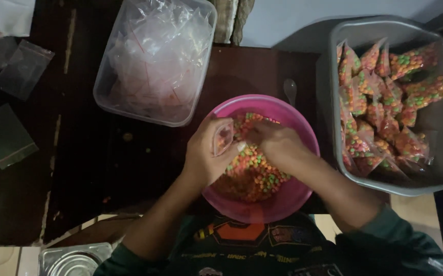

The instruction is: Packaging colorful snack pellets into small plastic bags manually

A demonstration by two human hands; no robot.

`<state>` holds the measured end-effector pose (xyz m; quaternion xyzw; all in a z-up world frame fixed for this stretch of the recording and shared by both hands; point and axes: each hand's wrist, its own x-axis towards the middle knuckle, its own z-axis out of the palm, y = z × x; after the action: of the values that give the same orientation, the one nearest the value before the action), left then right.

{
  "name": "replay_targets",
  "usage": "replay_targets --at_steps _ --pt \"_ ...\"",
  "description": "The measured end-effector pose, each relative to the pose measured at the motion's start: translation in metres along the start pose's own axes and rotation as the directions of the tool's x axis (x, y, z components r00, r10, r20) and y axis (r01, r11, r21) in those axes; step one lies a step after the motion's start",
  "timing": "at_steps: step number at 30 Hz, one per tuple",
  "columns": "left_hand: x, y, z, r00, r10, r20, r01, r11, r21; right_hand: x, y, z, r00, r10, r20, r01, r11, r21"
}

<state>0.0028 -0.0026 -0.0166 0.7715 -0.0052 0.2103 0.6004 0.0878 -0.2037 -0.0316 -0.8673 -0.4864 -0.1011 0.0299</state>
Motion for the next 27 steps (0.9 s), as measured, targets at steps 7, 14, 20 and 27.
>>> replay_targets --at_steps 7,14,20,27 --pt "0.001 0.021 -0.007 0.998 -0.050 -0.036 0.048 0.996 -0.071 -0.058 0.020 -0.056 0.971 0.218 0.100 -0.172 0.923 -0.343" --pt "-0.002 0.004 0.003 0.997 -0.033 -0.073 0.038 0.996 0.077 -0.029 -0.004 -0.042 0.970 0.242 0.028 -0.230 0.948 -0.218" --pt "0.002 0.010 -0.001 0.999 0.045 -0.029 -0.039 0.986 0.163 -0.029 0.018 -0.016 0.950 0.290 -0.117 -0.304 0.945 -0.121" --pt "-0.001 -0.008 0.005 0.982 0.185 0.020 -0.185 0.960 0.211 0.006 -0.011 -0.045 0.877 0.344 0.336 -0.464 0.788 0.404"
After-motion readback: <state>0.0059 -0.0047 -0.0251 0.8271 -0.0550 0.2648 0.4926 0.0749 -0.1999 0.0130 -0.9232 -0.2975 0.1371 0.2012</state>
